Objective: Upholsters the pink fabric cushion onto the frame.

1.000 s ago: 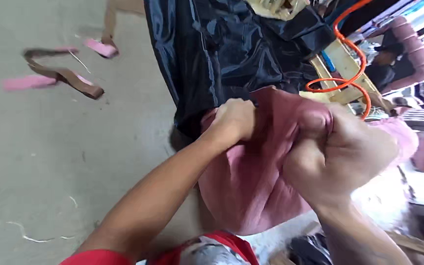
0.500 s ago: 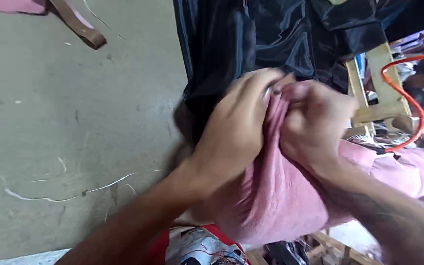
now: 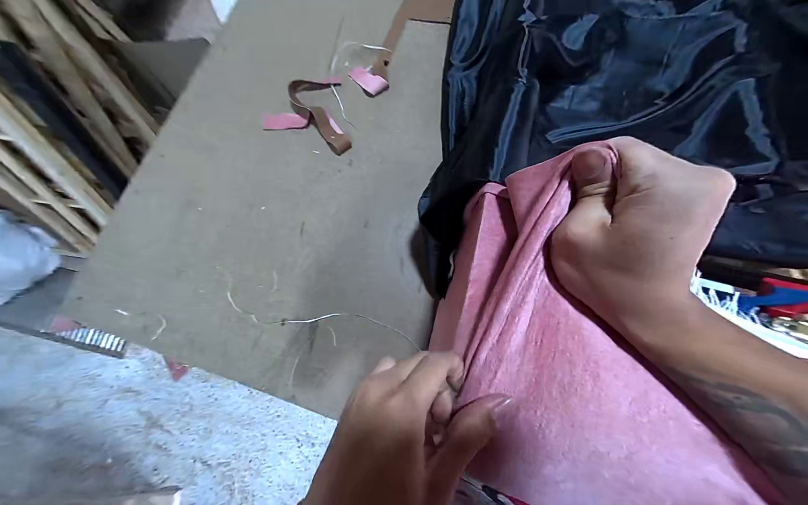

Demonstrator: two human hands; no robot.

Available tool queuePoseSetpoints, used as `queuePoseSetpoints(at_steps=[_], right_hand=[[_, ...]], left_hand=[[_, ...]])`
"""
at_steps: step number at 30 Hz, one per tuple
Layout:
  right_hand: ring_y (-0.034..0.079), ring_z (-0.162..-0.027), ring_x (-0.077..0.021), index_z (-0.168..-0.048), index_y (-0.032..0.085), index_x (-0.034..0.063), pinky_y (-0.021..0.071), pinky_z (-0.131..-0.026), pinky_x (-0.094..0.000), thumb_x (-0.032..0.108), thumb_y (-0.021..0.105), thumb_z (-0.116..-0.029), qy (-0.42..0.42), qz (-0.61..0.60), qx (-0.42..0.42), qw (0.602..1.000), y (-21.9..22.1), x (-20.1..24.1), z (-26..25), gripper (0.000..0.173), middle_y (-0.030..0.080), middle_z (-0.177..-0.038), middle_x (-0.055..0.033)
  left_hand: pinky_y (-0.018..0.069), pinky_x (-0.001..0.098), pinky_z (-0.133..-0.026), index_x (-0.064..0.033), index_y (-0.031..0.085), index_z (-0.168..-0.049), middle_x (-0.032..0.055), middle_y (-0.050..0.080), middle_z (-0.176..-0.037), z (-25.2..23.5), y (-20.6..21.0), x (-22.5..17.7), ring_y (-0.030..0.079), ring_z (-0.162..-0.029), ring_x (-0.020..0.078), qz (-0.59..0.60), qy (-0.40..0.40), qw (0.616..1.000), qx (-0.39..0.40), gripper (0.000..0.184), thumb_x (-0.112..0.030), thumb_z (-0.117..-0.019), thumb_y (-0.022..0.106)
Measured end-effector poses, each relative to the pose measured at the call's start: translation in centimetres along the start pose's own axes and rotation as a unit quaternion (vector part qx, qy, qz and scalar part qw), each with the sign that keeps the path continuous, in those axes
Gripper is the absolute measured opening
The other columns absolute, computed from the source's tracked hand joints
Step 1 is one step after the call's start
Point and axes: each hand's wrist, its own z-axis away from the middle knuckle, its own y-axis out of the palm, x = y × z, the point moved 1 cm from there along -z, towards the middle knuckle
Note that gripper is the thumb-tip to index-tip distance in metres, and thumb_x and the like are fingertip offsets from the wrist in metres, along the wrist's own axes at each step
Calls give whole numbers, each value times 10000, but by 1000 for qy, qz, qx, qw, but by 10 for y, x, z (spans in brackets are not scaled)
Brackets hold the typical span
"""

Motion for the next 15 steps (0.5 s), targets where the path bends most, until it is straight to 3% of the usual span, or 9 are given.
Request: queuePoseSetpoints(at_steps=[4,6,10,13,15], right_hand=[[525,-543,-163,-715,545,72,364,-527,-363,209,473,-1062,3,-3,8,1000,7,0,-3,379,514,-588,-51],[534,-541,-169,-707,545,88,368,-516,-376,220,477,-1049,15,-3,17,1000,6,2,-3,372,513,-581,-44],[599,-569,-205,-774,618,74,424,-516,-408,240,489,-1053,0,-5,-13,1000,0,6,-8,350,583,-612,-64],[595,-563,-203,-868,632,40,427,-502,-386,187,514,-1067,-68,-24,-47,996,-22,18,-5,275,607,-659,-87],[588,-560,-170,-919,640,27,423,-487,-336,148,542,-1055,-103,-37,-52,993,-35,24,-4,207,619,-690,-80]], left_hand=[[515,274,-701,-202,690,-911,-88,651,-883,0,5,6,606,-804,34,107,-126,986,23,390,-591,-923,666],[528,260,-731,-250,695,-914,-129,668,-925,-19,6,-5,620,-834,18,115,-132,984,-13,339,-589,-909,691],[541,217,-685,-282,735,-960,-168,674,-841,-36,-5,-30,636,-786,-25,33,-141,989,6,317,-588,-884,701],[547,224,-656,-286,744,-896,-166,681,-764,-32,-16,-34,645,-740,-26,27,-152,987,44,243,-520,-927,687],[536,225,-635,-272,725,-828,-161,655,-727,-20,-13,-29,630,-711,-25,-6,-122,992,13,339,-576,-946,633]])
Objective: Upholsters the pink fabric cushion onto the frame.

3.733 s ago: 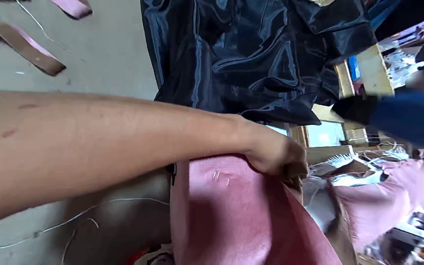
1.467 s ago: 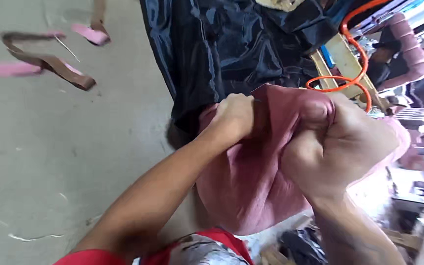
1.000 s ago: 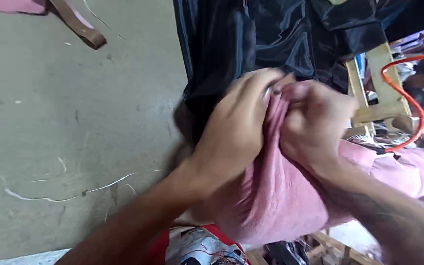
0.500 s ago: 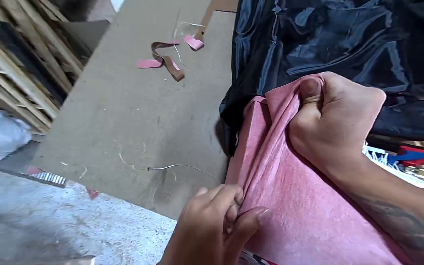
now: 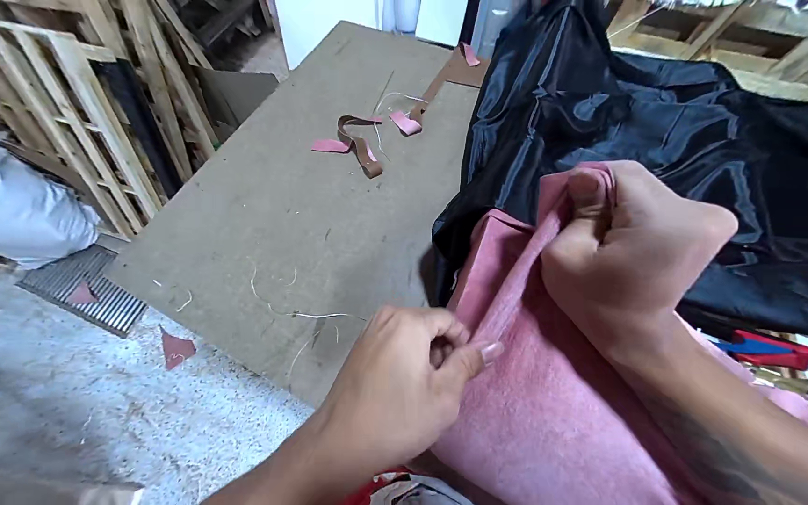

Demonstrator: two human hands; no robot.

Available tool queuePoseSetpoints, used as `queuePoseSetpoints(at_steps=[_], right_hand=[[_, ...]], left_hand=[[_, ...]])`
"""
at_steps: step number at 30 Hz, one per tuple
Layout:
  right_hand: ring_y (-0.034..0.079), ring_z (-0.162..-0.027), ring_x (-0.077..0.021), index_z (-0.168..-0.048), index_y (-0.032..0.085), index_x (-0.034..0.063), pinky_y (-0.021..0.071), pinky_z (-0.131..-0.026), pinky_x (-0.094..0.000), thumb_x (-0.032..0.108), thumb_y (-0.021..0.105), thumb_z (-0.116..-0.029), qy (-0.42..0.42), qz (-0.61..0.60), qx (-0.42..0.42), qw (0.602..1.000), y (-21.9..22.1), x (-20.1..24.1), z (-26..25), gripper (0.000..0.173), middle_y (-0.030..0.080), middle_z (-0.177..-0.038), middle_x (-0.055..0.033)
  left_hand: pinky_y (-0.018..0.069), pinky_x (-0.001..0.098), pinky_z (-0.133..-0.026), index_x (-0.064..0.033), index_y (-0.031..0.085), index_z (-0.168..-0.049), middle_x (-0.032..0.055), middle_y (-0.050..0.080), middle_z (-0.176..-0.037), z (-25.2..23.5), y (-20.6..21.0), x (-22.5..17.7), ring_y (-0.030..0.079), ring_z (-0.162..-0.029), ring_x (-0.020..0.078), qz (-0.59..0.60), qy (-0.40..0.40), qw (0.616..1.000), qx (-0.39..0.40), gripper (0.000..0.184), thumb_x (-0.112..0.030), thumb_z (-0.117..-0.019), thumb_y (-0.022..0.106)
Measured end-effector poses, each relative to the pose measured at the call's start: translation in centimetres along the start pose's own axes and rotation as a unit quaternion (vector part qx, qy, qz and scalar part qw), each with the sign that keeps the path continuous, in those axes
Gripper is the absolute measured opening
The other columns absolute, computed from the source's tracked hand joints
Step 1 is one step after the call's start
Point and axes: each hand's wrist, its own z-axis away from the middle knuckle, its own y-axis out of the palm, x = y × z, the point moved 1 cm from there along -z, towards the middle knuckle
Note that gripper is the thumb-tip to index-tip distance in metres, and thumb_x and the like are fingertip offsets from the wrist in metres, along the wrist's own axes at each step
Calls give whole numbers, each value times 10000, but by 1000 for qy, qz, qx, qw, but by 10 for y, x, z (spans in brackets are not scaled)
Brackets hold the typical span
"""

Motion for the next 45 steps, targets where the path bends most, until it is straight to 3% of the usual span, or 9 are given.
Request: queuePoseSetpoints(at_steps=[6,11,17,26,29,33,35,38,45], right_hand=[[569,-547,-136,-844,620,48,393,-479,-308,167,530,-1067,15,-13,-35,999,8,-1,-2,268,594,-657,-58],[582,-557,-150,-885,654,36,416,-477,-322,160,552,-1049,12,-4,11,1000,4,7,-6,230,618,-681,-65],[559,-499,-285,-672,541,78,368,-447,-464,273,512,-1016,85,85,78,990,70,-15,-15,396,511,-536,-85],[557,-642,-37,-790,672,120,417,-580,-251,232,559,-1041,63,-72,75,993,79,-33,-31,297,621,-721,21],[651,-1131,-90,-899,730,91,559,-917,-268,278,553,-1062,68,-316,201,924,68,-54,-43,306,669,-1313,-49],[691,-801,-87,-1164,543,176,610,-649,-236,450,858,-781,169,-455,403,776,52,-72,-44,566,688,-934,24],[699,-897,-60,-1309,516,238,636,-731,-245,330,902,-747,146,-370,461,793,44,-71,-41,689,697,-1033,75],[655,-687,23,-965,767,267,559,-558,-206,228,753,-840,111,-242,386,883,43,-56,-30,131,719,-810,152],[480,-582,-86,-663,662,124,339,-499,-274,109,576,-844,62,-66,171,981,67,-42,-8,201,481,-631,36]], left_hand=[[515,244,-669,-163,691,-862,-70,678,-835,19,35,8,623,-765,36,-23,95,985,-140,383,-527,-966,633],[570,229,-706,-100,708,-876,-22,707,-899,1,18,26,662,-814,41,144,165,976,7,302,-317,-1042,578],[519,220,-619,-247,707,-876,-144,635,-761,-46,-8,18,598,-689,-7,99,10,995,25,332,-579,-896,704],[580,248,-541,-182,740,-892,-76,711,-724,-124,-28,-6,676,-637,25,94,20,988,121,201,-373,-952,732],[537,271,-468,-99,743,-789,5,692,-640,-139,-21,-2,643,-536,84,162,13,982,98,215,-235,-956,743],[492,268,-445,-103,724,-718,-1,670,-612,-147,-9,9,604,-512,74,197,48,978,41,234,-173,-938,759],[520,264,-453,-131,743,-730,-36,694,-656,-146,-4,14,627,-543,51,181,95,979,6,195,-123,-925,743],[563,252,-555,-176,754,-759,-103,725,-795,-146,1,20,662,-689,5,106,168,979,-41,179,-71,-866,655],[573,246,-681,-205,671,-1116,-103,649,-991,-157,-28,23,632,-828,37,96,116,973,174,296,-411,-903,688]])
